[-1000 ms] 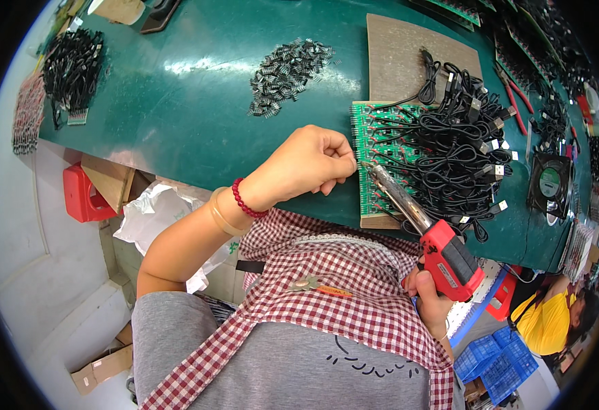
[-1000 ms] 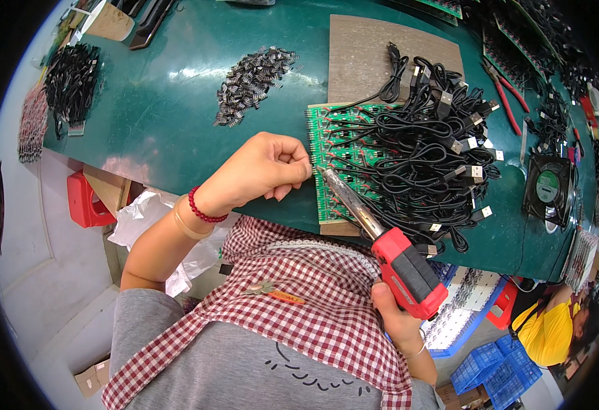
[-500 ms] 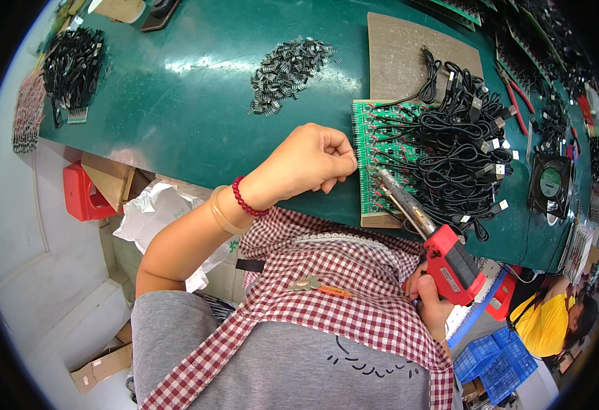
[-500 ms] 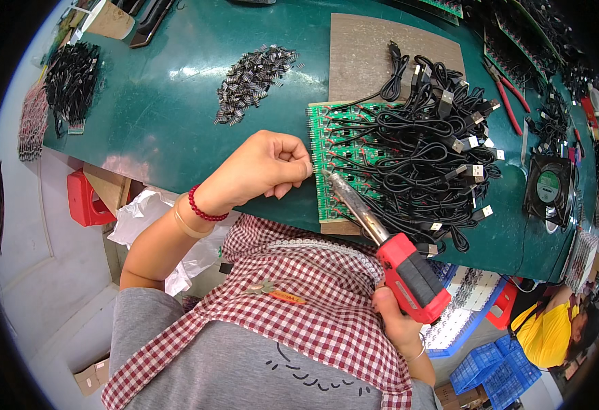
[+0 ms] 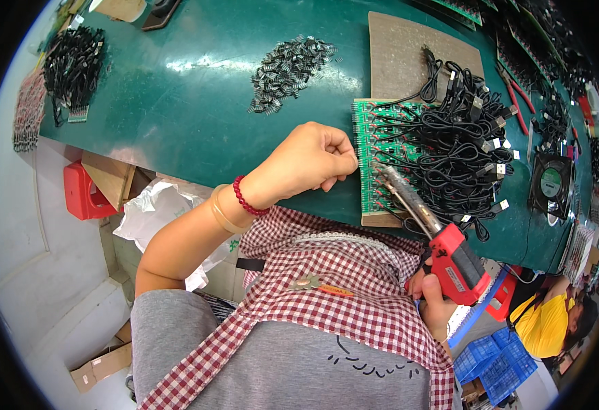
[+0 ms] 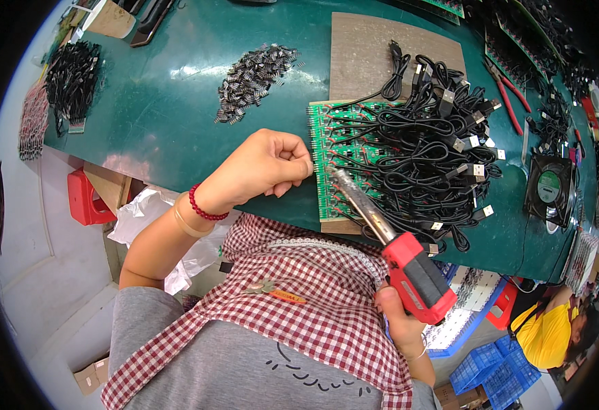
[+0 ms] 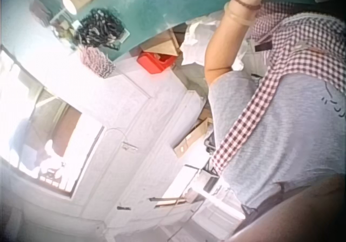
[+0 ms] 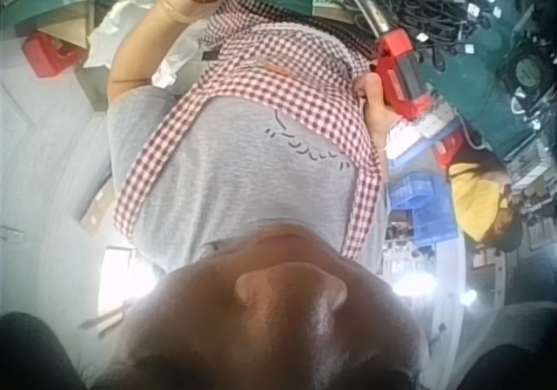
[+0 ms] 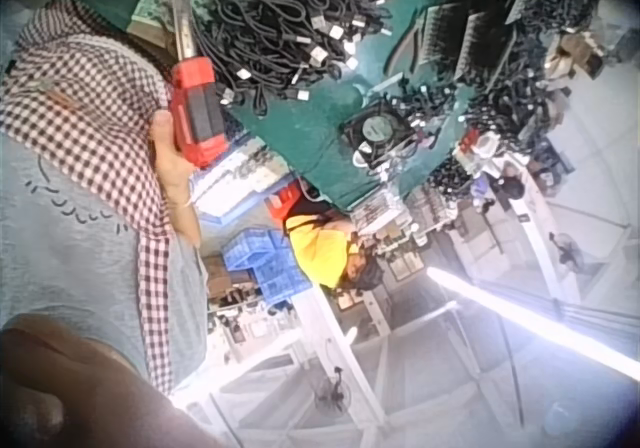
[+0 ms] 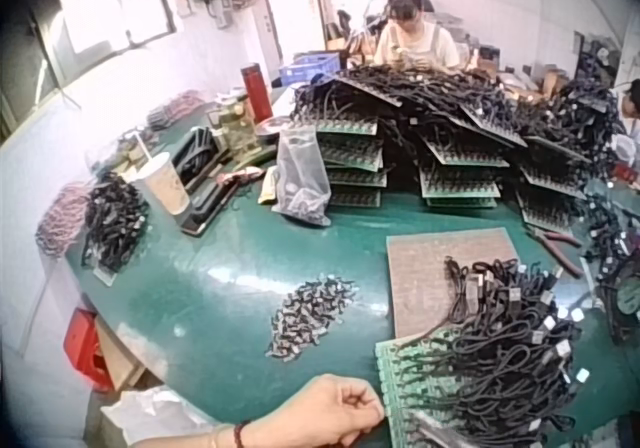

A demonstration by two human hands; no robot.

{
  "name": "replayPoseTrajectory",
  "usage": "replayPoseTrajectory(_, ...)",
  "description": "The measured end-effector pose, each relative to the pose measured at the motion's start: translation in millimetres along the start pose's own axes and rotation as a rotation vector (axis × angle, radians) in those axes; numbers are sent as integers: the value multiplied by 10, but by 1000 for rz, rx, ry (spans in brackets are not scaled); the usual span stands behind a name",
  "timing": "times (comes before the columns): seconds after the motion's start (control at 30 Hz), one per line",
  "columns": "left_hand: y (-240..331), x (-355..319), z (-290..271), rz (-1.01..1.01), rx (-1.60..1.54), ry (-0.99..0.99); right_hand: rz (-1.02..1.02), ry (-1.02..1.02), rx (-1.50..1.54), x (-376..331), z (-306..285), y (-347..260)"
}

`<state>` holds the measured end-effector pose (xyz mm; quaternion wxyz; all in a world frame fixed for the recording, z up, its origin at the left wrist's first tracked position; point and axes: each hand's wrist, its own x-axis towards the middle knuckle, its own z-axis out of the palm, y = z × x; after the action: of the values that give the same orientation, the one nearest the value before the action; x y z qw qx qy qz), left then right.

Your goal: The person secures wires to an electronic circuit board by applying hot glue with a hot glue gun.

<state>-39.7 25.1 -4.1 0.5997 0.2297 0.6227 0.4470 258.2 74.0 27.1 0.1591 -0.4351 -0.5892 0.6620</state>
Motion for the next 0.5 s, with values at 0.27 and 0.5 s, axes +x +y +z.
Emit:
replayPoseTrajectory(0.27,34,-44,-35,11,41,-10,0,8,41,27,46,-96)
replayPoseTrajectory(0.5,95,40,-348,492,1167,819,-126,22,152,108,81,-171)
